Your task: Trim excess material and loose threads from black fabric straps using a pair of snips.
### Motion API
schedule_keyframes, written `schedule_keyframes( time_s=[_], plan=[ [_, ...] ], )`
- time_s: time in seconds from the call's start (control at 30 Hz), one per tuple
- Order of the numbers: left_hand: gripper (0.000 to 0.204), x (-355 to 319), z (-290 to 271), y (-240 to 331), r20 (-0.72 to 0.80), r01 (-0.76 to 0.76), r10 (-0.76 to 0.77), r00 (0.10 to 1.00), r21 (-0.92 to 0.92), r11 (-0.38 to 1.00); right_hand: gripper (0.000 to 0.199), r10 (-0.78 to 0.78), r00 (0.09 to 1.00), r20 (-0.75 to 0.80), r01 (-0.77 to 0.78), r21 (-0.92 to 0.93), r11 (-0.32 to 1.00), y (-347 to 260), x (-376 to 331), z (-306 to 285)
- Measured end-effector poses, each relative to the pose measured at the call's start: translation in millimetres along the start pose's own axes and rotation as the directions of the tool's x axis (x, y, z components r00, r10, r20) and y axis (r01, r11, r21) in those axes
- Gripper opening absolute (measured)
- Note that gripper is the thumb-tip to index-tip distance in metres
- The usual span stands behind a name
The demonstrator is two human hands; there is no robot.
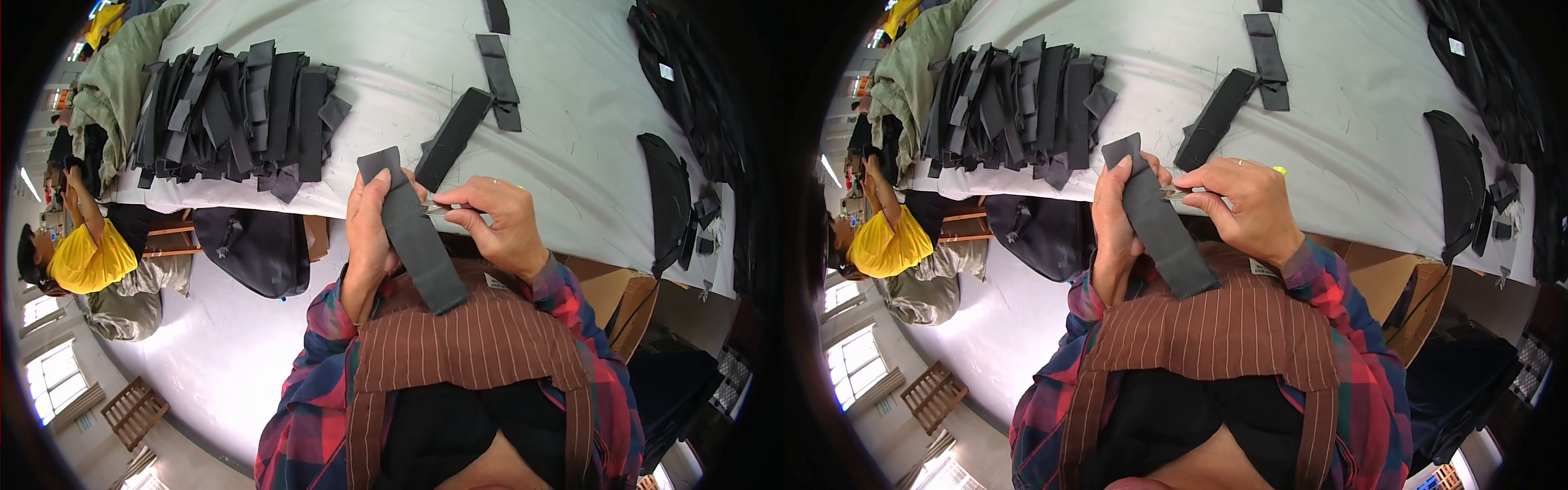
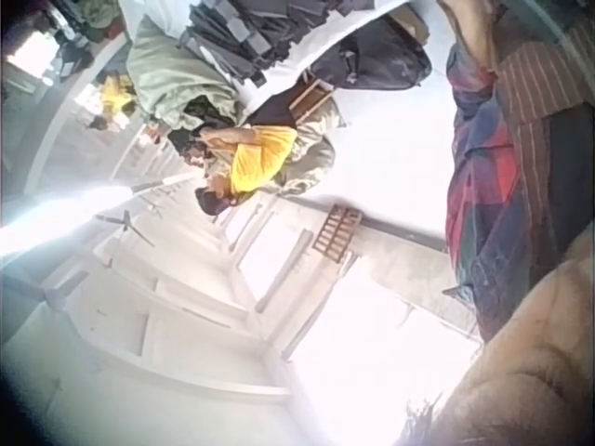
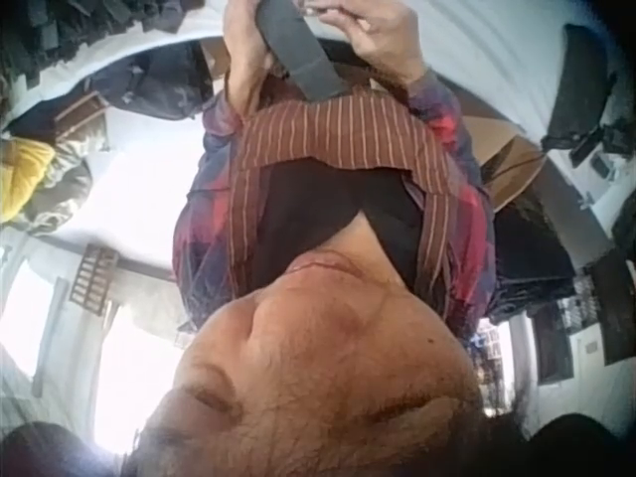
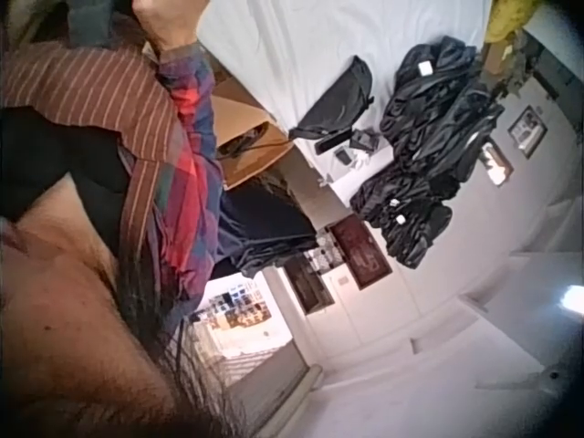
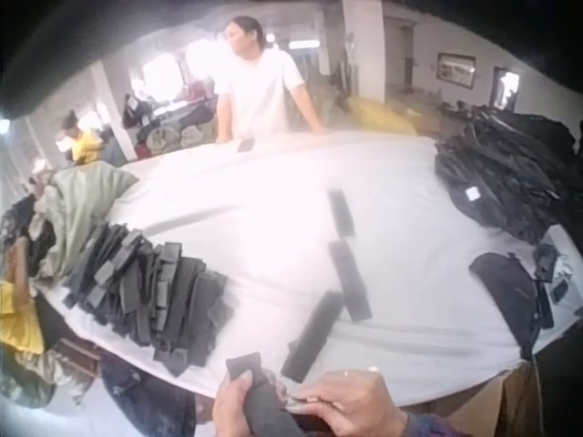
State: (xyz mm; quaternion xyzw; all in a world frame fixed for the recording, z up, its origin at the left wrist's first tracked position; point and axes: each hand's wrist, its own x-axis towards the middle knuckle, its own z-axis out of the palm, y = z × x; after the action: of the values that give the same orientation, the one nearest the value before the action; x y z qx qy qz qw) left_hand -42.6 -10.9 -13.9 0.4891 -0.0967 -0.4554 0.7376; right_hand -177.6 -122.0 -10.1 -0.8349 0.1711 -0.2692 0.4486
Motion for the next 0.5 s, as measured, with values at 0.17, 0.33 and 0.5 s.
schedule_keyframes(
  time_s=[0.17, 0.33, 0.5],
  plan=[
    [0.024, 1, -1, -3, -0.020, -0.027, 0.028, 0.999, 0.034, 0.999, 0.009, -0.132, 0.991, 0.034, 0.135, -0.328, 0.935, -9, 6, -7],
    [0.021, 0, 0, -2, -0.021, -0.027, 0.027, 0.999, 0.009, 1.000, 0.013, -0.171, 0.985, 0.014, 0.170, -0.244, 0.955, -3, 7, -3],
    [0.020, 1, -3, -5, 0.015, 0.019, -0.018, 1.000, -0.058, 0.998, 0.012, -0.203, 0.979, 0.033, 0.205, -0.248, 0.947, 2, 9, -5]
  ],
)
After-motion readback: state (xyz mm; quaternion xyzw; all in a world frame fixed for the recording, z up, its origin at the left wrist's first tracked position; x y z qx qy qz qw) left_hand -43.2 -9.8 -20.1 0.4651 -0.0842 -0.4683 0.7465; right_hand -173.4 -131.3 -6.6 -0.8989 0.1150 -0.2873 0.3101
